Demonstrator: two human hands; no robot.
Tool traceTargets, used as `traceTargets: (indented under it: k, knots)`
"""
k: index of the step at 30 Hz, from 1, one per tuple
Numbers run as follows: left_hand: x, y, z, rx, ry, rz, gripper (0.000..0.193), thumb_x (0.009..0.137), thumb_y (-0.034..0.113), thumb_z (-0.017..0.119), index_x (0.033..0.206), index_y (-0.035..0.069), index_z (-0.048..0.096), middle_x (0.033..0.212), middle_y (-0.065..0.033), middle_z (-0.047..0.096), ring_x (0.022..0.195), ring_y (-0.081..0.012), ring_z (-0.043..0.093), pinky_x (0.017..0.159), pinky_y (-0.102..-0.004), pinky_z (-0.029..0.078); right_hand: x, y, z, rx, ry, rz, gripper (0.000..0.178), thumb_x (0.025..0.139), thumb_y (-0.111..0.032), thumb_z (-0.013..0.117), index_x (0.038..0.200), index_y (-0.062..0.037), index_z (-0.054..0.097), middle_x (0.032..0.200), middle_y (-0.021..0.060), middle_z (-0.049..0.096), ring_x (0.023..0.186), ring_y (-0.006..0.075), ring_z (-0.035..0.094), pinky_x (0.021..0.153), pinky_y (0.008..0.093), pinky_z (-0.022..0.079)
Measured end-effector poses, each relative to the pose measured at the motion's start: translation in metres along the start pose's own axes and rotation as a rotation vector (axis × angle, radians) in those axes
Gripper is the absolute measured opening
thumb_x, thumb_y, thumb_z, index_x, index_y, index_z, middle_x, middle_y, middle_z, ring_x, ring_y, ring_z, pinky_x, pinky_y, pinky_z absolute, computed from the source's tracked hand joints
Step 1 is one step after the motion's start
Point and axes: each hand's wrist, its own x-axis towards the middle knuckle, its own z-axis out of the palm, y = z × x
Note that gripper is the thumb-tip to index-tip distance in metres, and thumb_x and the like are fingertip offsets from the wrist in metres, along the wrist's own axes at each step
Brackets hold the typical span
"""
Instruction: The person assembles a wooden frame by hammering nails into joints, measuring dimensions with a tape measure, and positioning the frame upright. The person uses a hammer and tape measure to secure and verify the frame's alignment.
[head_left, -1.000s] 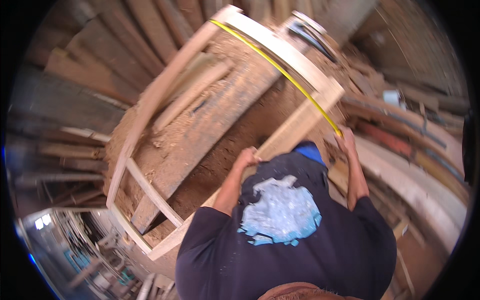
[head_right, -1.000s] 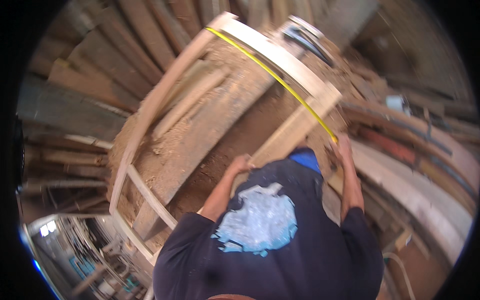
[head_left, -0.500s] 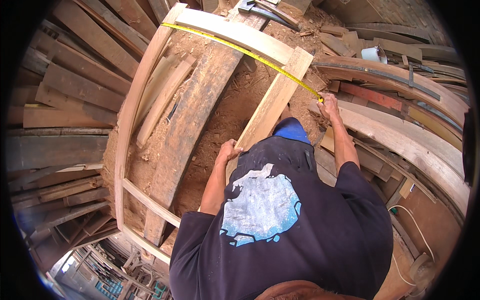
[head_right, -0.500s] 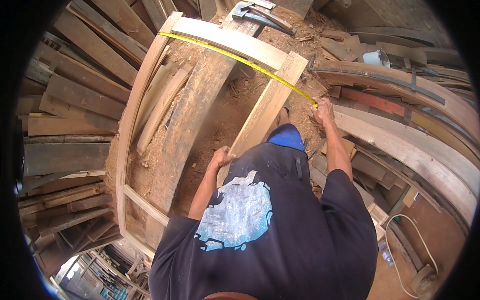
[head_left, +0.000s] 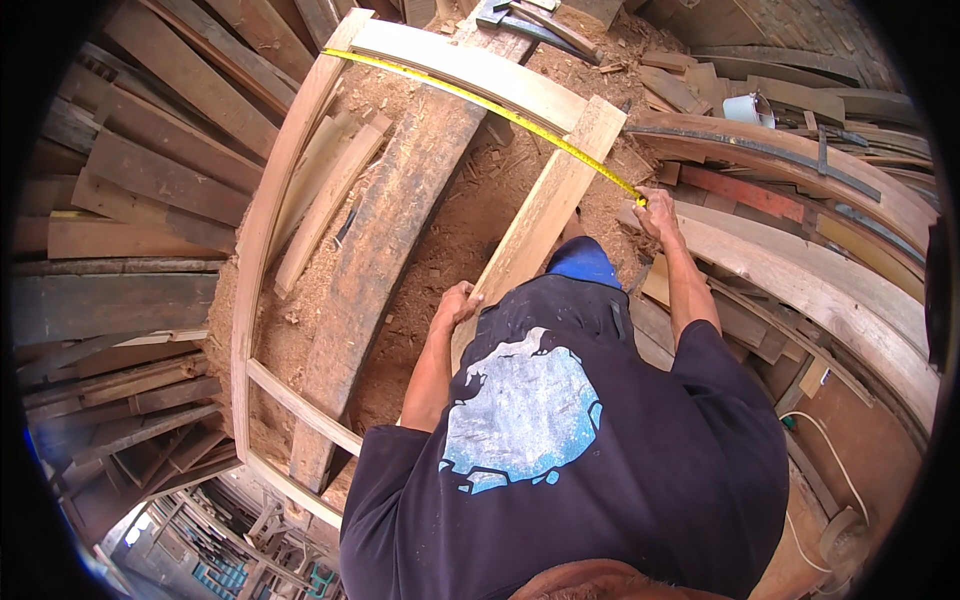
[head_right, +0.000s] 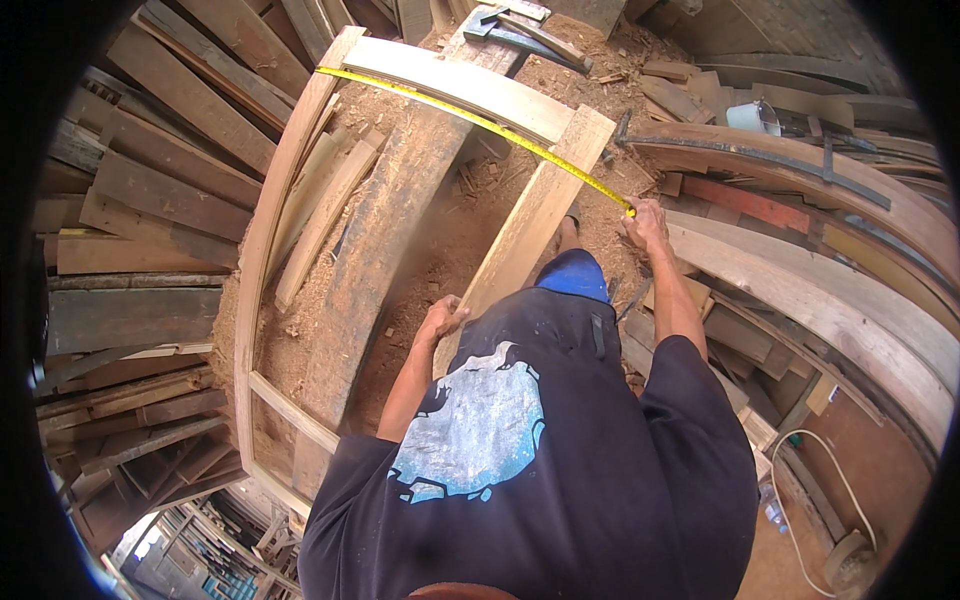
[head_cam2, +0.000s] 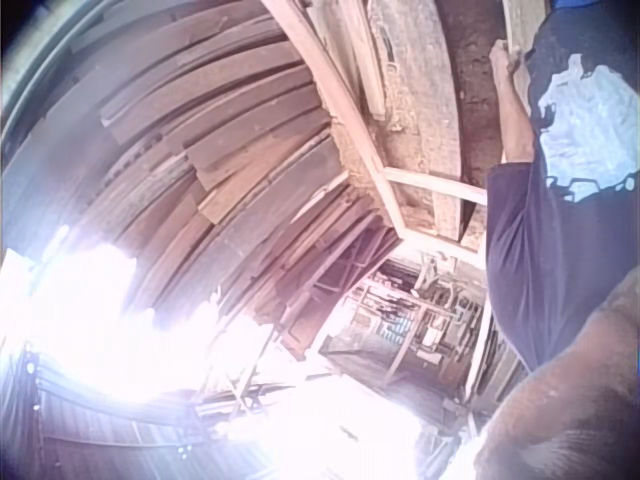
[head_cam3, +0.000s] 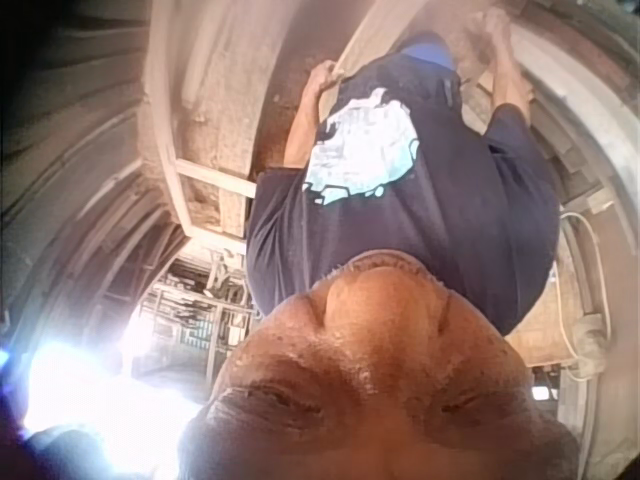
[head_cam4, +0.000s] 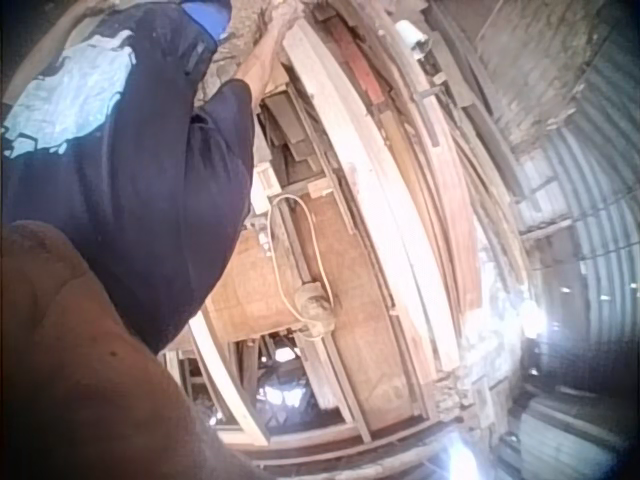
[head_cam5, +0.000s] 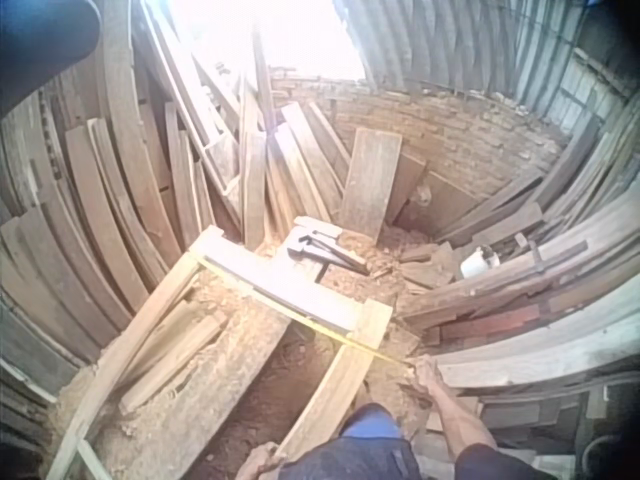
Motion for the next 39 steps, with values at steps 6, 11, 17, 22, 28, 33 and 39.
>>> traceTargets:
  k: [6,11,17,22,28,33,39]
  knots:
    - [0.0,-0.01,0.003,-0.096,0.053,0.059,0.033,0.09,0.03,0.062,0.111,0.005,0.066,0.106,-0.0169,0.069,0.102,-0.028,0.065,0.089,-0.0382,0.049,0.0,0.002,0.003,-0.02,0.017,-0.005,0.049,0.078,-0.023,0.069,0.125,-0.0104,0.063,0.12,0.0201,0.063,0.119,0.0356,0.053,0.104,0.0437,0.041]
    - [0.002,-0.009,0.001,-0.145,0.006,0.0,0.033,0.09,0.03,0.062,0.111,0.005,0.067,0.107,-0.0159,0.07,0.101,-0.0272,0.066,0.089,-0.0373,0.049,0.003,0.009,0.007,-0.034,0.033,-0.014,0.049,0.078,-0.024,0.07,0.125,-0.0113,0.064,0.121,0.0211,0.063,0.121,0.0356,0.052,0.106,0.0432,0.04]
    - [0.007,-0.025,0.012,-0.181,0.075,0.028,0.032,0.088,0.028,0.067,0.11,0.005,0.067,0.106,-0.0151,0.07,0.1,-0.0256,0.066,0.088,-0.0365,0.05,0.002,-0.004,-0.002,-0.031,0.008,-0.012,0.049,0.079,-0.024,0.07,0.126,-0.0108,0.064,0.122,0.0215,0.062,0.119,0.0368,0.054,0.104,0.0431,0.042]
    - [-0.011,-0.017,0.016,-0.14,0.18,0.111,0.041,0.086,0.022,0.069,0.122,0.005,0.059,0.112,-0.0189,0.066,0.106,-0.0296,0.063,0.093,-0.0386,0.048,0.006,0.002,0.004,-0.035,0.006,0.017,0.048,0.079,-0.025,0.07,0.124,-0.0092,0.064,0.122,0.021,0.063,0.119,0.0369,0.055,0.103,0.0424,0.043]
    - [-0.026,0.02,0.038,0.258,0.458,0.14,0.074,0.083,0.022,0.07,0.146,0.006,0.034,0.147,-0.025,0.038,0.136,-0.042,0.036,0.111,-0.0477,0.032,0.009,-0.012,0.01,0.128,-0.171,-0.16,0.049,0.08,-0.026,0.066,0.122,-0.0006,0.063,0.116,0.0216,0.066,0.11,0.0348,0.062,0.096,0.04,0.047]
    - [-0.02,0.058,0.102,0.597,0.574,0.48,0.07,0.087,0.028,0.062,0.147,0.005,0.035,0.148,-0.0295,0.034,0.14,-0.0515,0.024,0.116,-0.0562,0.021,0.004,-0.041,0.034,0.37,-0.361,-0.239,0.05,0.082,-0.022,0.065,0.124,0.0031,0.062,0.098,0.0157,0.069,0.088,0.0204,0.065,0.079,0.0334,0.05]
    - [0.001,0.03,0.18,0.004,0.083,0.664,0.027,0.089,0.024,0.052,0.111,0.012,0.063,0.111,-0.015,0.068,0.106,-0.0335,0.065,0.086,-0.0433,0.051,-0.032,-0.113,0.026,0.463,-0.465,-0.388,0.039,0.082,-0.019,0.064,0.115,0.0008,0.068,0.074,0.0043,0.061,0.067,0.0129,0.054,0.062,0.0309,0.045]
